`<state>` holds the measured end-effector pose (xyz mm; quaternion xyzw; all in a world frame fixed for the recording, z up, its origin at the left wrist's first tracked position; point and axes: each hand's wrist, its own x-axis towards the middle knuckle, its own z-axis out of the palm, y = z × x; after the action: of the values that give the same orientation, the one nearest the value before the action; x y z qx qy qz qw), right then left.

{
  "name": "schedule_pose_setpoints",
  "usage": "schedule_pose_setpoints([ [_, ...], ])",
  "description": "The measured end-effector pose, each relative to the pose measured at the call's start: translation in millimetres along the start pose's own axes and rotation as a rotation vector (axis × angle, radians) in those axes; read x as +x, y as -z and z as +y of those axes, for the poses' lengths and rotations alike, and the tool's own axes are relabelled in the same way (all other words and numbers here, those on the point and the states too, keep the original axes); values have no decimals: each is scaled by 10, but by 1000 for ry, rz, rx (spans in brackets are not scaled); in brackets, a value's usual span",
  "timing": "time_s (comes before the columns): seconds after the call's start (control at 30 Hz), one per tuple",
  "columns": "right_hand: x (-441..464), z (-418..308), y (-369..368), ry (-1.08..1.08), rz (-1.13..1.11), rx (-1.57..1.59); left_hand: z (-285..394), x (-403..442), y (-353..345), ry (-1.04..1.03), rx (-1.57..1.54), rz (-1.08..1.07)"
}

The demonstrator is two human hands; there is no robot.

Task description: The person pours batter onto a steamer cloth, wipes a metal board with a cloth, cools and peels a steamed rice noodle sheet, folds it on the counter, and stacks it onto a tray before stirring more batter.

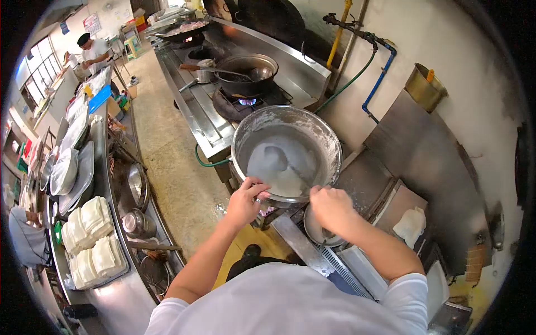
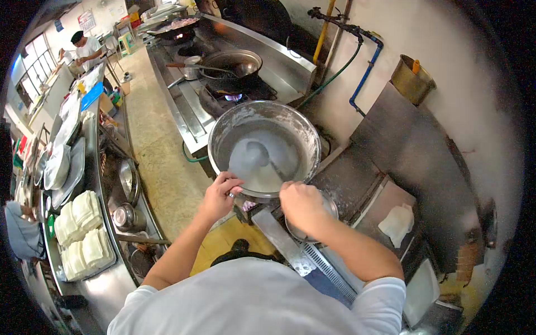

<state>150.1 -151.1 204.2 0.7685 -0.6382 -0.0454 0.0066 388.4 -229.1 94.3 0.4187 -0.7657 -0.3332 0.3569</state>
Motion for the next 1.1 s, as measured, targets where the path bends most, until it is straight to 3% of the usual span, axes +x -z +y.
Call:
schedule_pose_setpoints([
  [0.07,-5,84,52,-11,-78,-46,-106,-12,-39,-57,35,26],
  [0.17,-24,23,765,38,-312,-62,-131,-6,-53,-59,73,37],
  [0.27,-5,-150,1058,91,-330,-29,-133,1,-47,-38,14,25],
  [0.47,82,-249,169,-41,-133,-10,-154,19,-18,-56,27,30],
  [0.57,51,-23,217,-86,-145,-49,-159,-8,-22,-109,51,52],
  [0.7,-8,-119,915,26,-342,-75,-155,-22,-20,-84,30,34],
  [0.8,19,-302,946,36,-294,29,-152,-33,-32,-78,11,44],
  [0.9,176,-270,409,-41,-144,11,-129,-21,-1,-71,30,36],
  [1.0,222,-10,255,-105,-150,-58,-111,-25,24,-62,77,15],
  [1.1,160,-42,765,-24,-314,-110,-131,-18,-10,-65,85,22],
])
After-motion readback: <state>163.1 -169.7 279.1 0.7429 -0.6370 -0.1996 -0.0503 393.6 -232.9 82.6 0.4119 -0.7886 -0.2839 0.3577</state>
